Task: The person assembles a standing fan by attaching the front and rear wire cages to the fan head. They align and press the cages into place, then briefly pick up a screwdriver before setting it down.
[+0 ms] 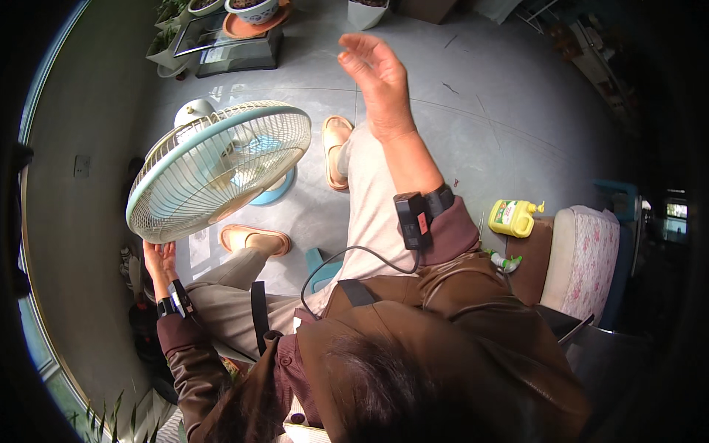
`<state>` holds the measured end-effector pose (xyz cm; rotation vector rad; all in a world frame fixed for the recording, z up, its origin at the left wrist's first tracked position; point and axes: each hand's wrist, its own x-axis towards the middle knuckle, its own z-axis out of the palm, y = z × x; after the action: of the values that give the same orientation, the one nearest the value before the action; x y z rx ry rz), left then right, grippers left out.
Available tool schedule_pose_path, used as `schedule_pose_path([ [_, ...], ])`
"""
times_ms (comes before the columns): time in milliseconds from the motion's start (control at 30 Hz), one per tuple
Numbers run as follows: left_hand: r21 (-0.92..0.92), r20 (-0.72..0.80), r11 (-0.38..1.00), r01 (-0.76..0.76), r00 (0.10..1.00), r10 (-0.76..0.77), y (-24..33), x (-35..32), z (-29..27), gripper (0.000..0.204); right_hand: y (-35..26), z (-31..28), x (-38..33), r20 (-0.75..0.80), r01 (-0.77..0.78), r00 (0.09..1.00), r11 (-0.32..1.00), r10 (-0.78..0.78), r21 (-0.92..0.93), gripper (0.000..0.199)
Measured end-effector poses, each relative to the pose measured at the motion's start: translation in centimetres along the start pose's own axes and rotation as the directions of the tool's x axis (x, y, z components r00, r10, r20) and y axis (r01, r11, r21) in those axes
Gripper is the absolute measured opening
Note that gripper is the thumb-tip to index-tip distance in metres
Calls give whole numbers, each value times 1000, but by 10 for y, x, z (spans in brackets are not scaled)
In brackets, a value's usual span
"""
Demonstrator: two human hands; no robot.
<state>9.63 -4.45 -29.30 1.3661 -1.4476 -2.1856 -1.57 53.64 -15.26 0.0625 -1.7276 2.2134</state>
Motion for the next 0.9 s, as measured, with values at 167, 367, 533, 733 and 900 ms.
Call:
schedule_pose_path([
  [167,-7,-14,1000,14,1000,-14,6,11,-9,40,-48,-150,-2,-215,-39,976,944,-34,-326,23],
  [367,-13,-29,999,30,999,-30,19,20,-24,41,20,-325,-107,-691,-563,678,781,250,-270,21],
  [533,-88,-138,995,56,988,-68,32,14,-32,36,110,-409,-246,-824,-912,284,404,491,-74,18],
  [733,-114,-256,993,40,964,-69,39,-7,-25,33,183,-430,-396,-38,54,536,-79,843,-995,22],
  [900,-65,-263,997,43,963,-59,42,-12,-29,32,204,-412,-446,-288,-576,375,-22,881,-817,28],
])
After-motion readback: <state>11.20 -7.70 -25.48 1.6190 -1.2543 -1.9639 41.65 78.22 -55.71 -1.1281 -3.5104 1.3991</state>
